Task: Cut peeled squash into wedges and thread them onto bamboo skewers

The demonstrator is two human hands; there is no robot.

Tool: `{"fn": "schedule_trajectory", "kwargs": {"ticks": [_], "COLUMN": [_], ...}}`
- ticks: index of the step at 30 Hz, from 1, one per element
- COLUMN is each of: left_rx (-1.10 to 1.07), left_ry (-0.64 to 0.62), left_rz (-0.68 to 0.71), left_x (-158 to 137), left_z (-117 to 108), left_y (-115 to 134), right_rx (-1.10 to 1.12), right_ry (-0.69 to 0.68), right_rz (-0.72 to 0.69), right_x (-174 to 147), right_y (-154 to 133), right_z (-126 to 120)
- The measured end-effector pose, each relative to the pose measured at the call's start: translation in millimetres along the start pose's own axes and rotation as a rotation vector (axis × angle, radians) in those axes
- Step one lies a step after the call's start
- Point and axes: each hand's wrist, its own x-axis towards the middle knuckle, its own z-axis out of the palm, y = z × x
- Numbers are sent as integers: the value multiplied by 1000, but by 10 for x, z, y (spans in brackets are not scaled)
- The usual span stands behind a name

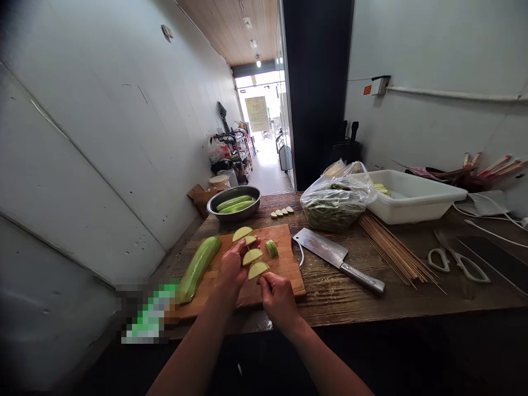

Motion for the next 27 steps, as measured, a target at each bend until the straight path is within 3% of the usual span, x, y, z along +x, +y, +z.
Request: {"fn": "schedule_trajectory", "kwargs": {"ticks": [6, 13, 21, 27], "left_rx": [-23, -28, -86, -57], "left_ry": [38, -29, -29, -42], "left_rz": [-7, 7, -152, 17], "left_x": [-8, -5, -12, 22], "left_z": [-7, 16, -33, -63], "left_y": [-33, -44, 30, -48], "right_rx": [-1, 18, 26, 16], "right_ry": [-7, 0, -9, -31], "right_rz": [-21, 15, 32, 31], "right_x": [2, -7, 11, 15], "right_y": [-20, -13, -11, -16], "right_z": [-25, -19, -26, -33]}}
